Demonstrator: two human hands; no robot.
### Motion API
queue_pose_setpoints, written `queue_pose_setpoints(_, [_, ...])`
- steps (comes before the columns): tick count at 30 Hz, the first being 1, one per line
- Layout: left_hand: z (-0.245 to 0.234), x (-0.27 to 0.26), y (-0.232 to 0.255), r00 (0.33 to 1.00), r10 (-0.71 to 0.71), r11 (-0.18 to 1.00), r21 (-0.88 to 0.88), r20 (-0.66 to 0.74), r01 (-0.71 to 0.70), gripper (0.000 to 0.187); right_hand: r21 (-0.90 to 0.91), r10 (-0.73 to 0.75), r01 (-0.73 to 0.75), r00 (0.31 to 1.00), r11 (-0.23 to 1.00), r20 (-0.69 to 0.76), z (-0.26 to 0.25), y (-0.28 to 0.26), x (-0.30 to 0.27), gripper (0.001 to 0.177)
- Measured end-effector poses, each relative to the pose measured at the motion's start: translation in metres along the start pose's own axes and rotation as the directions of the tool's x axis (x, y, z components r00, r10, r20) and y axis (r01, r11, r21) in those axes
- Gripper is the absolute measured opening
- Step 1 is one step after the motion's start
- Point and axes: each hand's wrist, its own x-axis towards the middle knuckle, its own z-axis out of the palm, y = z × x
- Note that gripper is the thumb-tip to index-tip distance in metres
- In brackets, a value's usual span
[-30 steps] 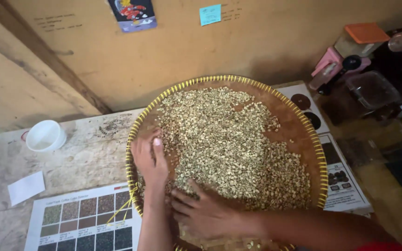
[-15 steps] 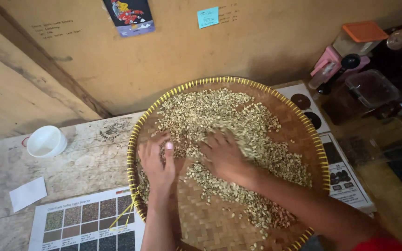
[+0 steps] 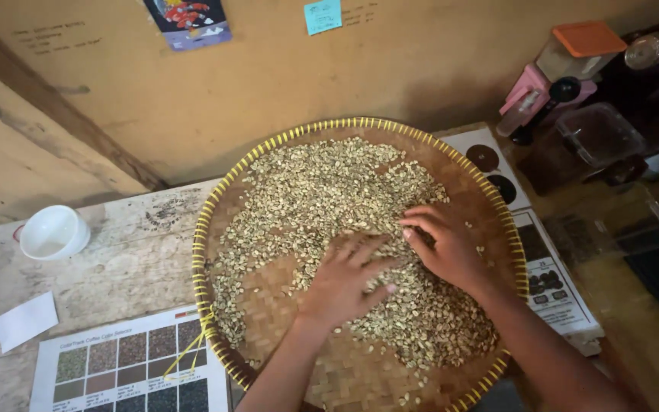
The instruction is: Sorting green coffee beans by hand in a large woven tray to remove defects
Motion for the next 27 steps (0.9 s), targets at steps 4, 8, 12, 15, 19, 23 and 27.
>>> queue_pose_setpoints(4, [-0.022,-0.005,-0.024,0.975,-0.191,0.970,0.173,0.111,0.170,0.048,-0.109,-0.049,0.045,0.998,0.993,-0.032,0.001,0.008,-0.009,0.018])
queue_pose_setpoints(8, [-0.016,-0.034,-0.060,0.913,-0.407,0.856,0.330,-0.045,0.398,0.024,-0.263,-0.065,0.056,0.998,0.963,-0.023,0.003,-0.001,-0.006,0.037])
queue_pose_setpoints(12, [-0.012,-0.026,-0.056,0.922,-0.336,0.869,0.313,-0.195,0.383,0.025,-0.151,-0.159,0.173,0.982,0.973,0.101,-0.005,-0.066,-0.001,0.032])
queue_pose_setpoints(15, [0.003,-0.011,-0.034,0.967,-0.163,0.953,0.222,-0.195,0.206,0.034,0.043,-0.256,0.254,0.931,0.966,0.261,0.007,-0.058,-0.009,0.022])
queue_pose_setpoints(19, [0.007,0.006,0.008,0.994,-0.087,0.995,0.058,0.064,0.083,0.055,0.046,-0.223,0.220,0.972,0.974,0.076,0.022,-0.003,-0.018,0.011])
queue_pose_setpoints(23, [-0.002,0.012,0.016,0.966,-0.129,0.991,0.011,0.226,0.130,0.049,0.018,-0.112,0.112,0.994,0.994,-0.009,0.007,-0.005,-0.014,0.018])
queue_pose_setpoints(27, [0.000,-0.015,-0.025,0.961,-0.193,0.969,0.189,0.197,0.156,0.041,-0.049,-0.119,0.117,0.992,0.992,-0.050,0.016,0.015,-0.012,0.017])
